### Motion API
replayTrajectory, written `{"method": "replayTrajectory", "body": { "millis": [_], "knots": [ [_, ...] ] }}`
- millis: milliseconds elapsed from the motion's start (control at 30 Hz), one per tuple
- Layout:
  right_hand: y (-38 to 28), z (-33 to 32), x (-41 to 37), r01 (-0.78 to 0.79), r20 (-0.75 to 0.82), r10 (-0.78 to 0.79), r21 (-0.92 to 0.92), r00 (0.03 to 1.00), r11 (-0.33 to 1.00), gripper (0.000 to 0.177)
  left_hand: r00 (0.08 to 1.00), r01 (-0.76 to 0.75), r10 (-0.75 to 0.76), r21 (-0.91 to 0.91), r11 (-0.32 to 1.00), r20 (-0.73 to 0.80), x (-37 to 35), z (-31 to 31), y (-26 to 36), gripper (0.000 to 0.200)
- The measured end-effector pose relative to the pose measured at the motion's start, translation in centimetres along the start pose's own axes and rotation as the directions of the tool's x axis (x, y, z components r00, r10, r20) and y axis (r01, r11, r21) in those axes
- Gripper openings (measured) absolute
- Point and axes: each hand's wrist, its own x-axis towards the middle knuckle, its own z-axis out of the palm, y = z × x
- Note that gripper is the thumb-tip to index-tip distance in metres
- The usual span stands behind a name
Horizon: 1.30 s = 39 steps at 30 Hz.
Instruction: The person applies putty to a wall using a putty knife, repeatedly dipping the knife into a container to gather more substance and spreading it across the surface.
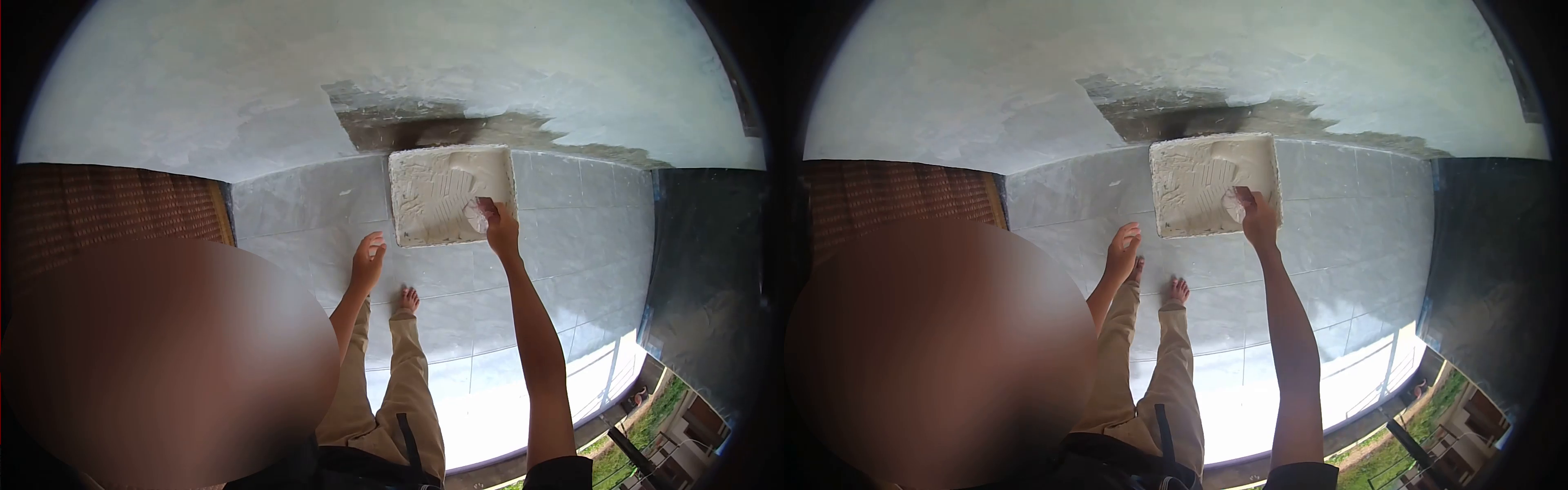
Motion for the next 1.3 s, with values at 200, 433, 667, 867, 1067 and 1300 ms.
{"method": "replayTrajectory", "body": {
  "millis": [200, 433, 667, 867, 1067, 1300],
  "knots": [
    [3.1, 3.4, 2.3, 0.224, 0.31, -0.157, -0.193, 0.938, 0.955, 0.012, 0.997, 0.021, -0.019, 0.035, 0.999, -0.069, 2.3, 3.6, -5.9, 0.042],
    [4.6, 5.8, 2.7, 0.396, 0.435, -0.253, -0.277, 0.864, 0.875, 0.017, 0.994, 0.026, -0.024, 0.024, 0.999, -0.104, 4.0, 5.9, -8.1, 0.052],
    [4.3, 5.2, 3.7, 0.344, 0.586, -0.093, -0.334, 0.805, 0.877, 0.021, 0.997, -0.069, 0.069, 0.012, 0.998, -0.039, 4.2, 6.6, -9.9, 0.051],
    [3.8, 5.3, 5.0, 0.281, 0.669, -0.007, -0.304, 0.744, 0.91, 0.023, 0.993, -0.108, 0.11, 0.035, 0.994, -0.041, 4.2, 6.7, -10.5, 0.05],
    [3.3, 5.7, 6.5, 0.276, 0.74, 0.028, -0.286, 0.672, 0.918, 0.021, 0.997, -0.076, 0.075, -0.005, 0.997, -0.021, 4.0, 6.4, -9.8, 0.051],
    [3.8, 6.1, 8.0, 0.254, 0.786, 0.099, -0.313, 0.611, 0.915, 0.024, 1.0, -0.018, 0.018, -0.036, 0.999, -0.019, 3.8, 6.5, -9.4, 0.053]
  ]
}}
